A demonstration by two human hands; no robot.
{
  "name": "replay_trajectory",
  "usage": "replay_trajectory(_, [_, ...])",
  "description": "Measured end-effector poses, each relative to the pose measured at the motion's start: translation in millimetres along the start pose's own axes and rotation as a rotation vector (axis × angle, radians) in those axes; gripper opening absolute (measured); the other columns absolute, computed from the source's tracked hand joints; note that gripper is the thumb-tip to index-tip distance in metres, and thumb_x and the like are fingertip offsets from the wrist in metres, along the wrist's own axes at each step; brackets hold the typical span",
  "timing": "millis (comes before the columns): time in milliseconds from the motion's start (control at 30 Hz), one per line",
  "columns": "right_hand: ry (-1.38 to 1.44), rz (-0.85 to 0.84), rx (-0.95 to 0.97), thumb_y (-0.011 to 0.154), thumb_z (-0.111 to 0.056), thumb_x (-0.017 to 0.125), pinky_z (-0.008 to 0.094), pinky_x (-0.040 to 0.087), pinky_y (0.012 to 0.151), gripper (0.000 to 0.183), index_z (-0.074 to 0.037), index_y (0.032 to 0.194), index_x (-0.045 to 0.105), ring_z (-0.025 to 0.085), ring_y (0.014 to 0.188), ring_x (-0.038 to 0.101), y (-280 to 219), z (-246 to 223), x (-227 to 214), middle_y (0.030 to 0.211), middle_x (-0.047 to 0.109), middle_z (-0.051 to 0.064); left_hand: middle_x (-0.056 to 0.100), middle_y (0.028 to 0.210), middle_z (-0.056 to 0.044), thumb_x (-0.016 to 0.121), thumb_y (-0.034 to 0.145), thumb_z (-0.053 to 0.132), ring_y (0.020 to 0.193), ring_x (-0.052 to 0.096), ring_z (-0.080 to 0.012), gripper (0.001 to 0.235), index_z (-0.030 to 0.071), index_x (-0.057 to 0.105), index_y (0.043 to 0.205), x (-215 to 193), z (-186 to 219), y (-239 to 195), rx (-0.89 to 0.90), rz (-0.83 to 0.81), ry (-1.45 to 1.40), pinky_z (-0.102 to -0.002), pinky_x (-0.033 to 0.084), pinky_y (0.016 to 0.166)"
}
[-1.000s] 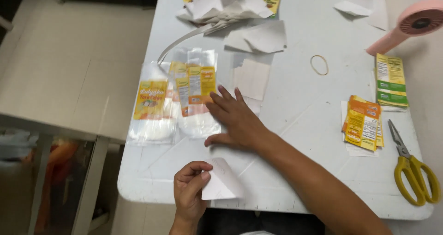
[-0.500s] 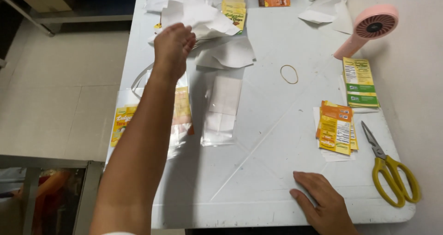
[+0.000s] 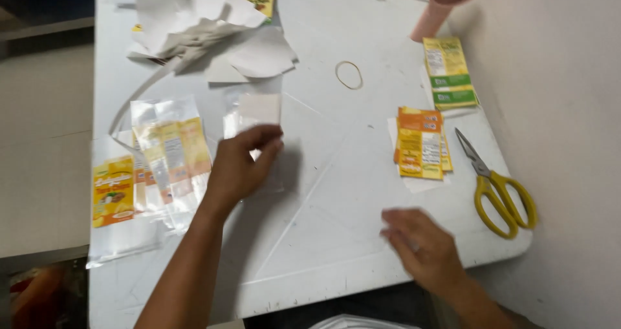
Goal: The person places small yellow packets of taro chips into clear plastic bags on a white table. They smooth the packets inside the bags and move the completed packages to a stack on the left side of the workspace.
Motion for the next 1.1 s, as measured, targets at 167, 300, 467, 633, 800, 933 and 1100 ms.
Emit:
replay_trajectory(167, [-0.389,-0.071,-0.057,0.098,-0.015,0.067,0.045,0.049,0.102,0.037,0.003,0.13,0.065,0.034,0.115,0.06,40,51,-37,0.127,0.066,0.019,0.073,0.118,-0.008,0.068,0.092,0.015,0.091,0.063,-0.0266,0.035,0.008,0.068,0.127,24,-14,-40,0.31,-0.009,0.282,-0.039,0.054,0.08])
replay_trajectory(300, [-0.622,-0.445,0.057,0.097,-0.031,0.054,0.047,0.029,0.124,0.067,0.003,0.153,0.043,0.038,0.149,0.037,44,125,-10,0.162,0.04,0.024,0.045,0.154,-0.029,0.085,0.08,0.03,0.148,0.033,-0.0488,0.082,-0.003,0.047,0.145,18,-41,-49,0.491,-0.042,0.632,-0.054,0.035,0.118])
replay_trajectory(467, [-0.694,-0.352,-0.158,0.1,-0.024,0.057,0.046,0.042,0.122,0.047,0.001,0.14,0.061,0.036,0.138,0.057,35,123,-3,0.145,0.063,0.021,0.042,0.158,-0.022,0.071,0.092,0.038,0.148,0.032,-0.0433,0.072,0.001,0.043,0.147,13,-62,-44,0.263,-0.25,0.665,-0.057,0.027,0.117])
replay_trajectory(633, [-0.695,-0.327,-0.15,0.102,-0.017,0.055,0.045,0.044,0.123,0.038,-0.001,0.134,0.068,0.03,0.133,0.063,36,115,-8,0.137,0.07,0.015,0.063,0.137,-0.023,0.073,0.09,0.032,0.123,0.055,-0.0458,0.056,-0.004,0.06,0.131,20,-63,-45,0.483,-0.125,0.759,-0.053,0.041,0.104])
replay_trajectory(800, [-0.833,-0.142,-0.158,0.099,-0.013,0.065,0.04,0.063,0.095,0.021,-0.01,0.116,0.077,0.023,0.114,0.076,43,93,-20,0.119,0.08,0.005,0.059,0.084,-0.022,0.053,0.075,-0.015,0.085,0.053,-0.0385,0.037,-0.012,0.058,0.112,40,-42,-76,0.804,0.088,1.047,-0.046,0.052,0.08])
replay_trajectory(933, [-0.849,-0.152,0.011,0.11,-0.026,0.062,0.039,0.058,0.072,0.015,-0.02,0.114,0.075,0.021,0.095,0.073,45,98,-26,0.105,0.078,-0.004,0.067,0.092,-0.023,0.057,0.082,-0.01,0.09,0.059,-0.0371,0.033,-0.014,0.061,0.115,40,-55,-81,0.832,0.08,1.019,-0.044,0.056,0.083])
replay_trajectory(1100, [-0.696,-0.112,0.098,0.1,-0.022,0.072,0.034,0.057,0.087,0.025,-0.021,0.124,0.081,0.016,0.12,0.071,33,122,-43,0.127,0.078,-0.006,0.038,0.059,-0.006,0.051,0.074,-0.019,0.06,0.042,-0.0228,0.031,0.009,0.037,0.071,2,-16,-99,0.766,0.333,0.744,-0.035,0.029,0.043])
Point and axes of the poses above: each hand's wrist, its own y-axis towards the middle knuckle, its own x-axis out of the palm, z = x × y, the point moved 8 cm from there along y, towards the middle knuckle
